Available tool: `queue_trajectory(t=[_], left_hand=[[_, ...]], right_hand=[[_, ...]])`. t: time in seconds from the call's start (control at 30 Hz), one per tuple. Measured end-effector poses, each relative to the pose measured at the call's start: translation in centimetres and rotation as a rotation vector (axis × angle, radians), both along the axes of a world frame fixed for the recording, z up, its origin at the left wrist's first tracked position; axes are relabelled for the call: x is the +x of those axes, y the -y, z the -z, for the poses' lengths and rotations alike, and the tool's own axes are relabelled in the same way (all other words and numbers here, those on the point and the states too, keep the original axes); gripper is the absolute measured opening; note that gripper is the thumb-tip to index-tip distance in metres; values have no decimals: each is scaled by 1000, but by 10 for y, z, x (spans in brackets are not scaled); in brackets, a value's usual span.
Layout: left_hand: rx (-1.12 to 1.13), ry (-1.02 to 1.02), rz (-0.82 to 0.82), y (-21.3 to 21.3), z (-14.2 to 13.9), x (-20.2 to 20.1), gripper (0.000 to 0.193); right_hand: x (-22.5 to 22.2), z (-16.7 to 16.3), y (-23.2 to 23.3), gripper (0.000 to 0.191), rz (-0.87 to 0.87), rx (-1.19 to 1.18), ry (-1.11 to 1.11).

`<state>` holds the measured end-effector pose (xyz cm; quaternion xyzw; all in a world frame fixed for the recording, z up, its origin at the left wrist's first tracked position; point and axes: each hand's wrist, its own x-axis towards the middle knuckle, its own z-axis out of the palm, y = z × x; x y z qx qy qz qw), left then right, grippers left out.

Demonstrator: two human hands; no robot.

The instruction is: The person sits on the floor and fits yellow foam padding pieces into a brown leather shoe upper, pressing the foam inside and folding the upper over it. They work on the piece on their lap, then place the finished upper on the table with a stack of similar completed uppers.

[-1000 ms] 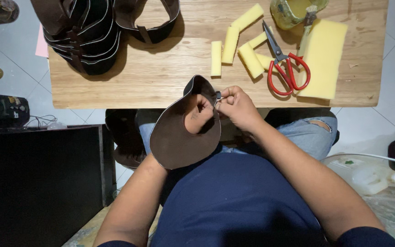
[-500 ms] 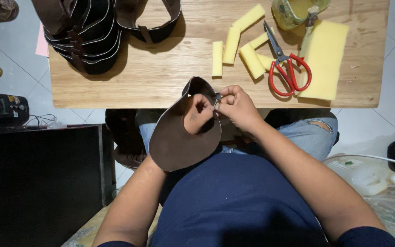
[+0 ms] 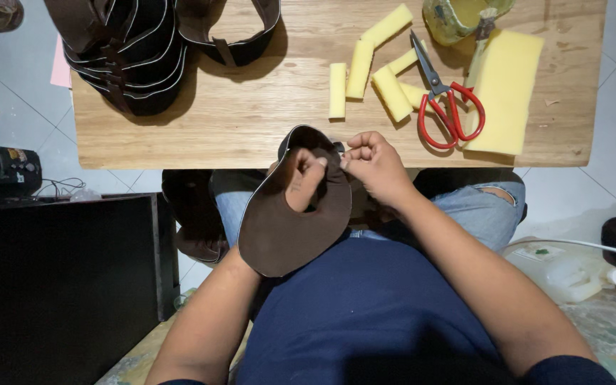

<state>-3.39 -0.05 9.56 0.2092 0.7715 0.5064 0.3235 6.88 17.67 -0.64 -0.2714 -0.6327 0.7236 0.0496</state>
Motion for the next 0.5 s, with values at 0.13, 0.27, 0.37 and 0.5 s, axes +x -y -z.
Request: queue_trajectory(t=[0.13,0.27,0.37,0.5], left_hand=[[9,-55,-147,9,0,7,24],[122,-567,-38,11,-3,10,22],[276,10,-240,0,0,8,26],[286,-14,-129,-10,9,-3,21]], right_hand=[[0,-7,3,35,13,18,-22],[5,-18,14,48,-106,183,80],[3,-28,13,47,-158,113,-11],[1,-54,-1,47,-187,47,-116]])
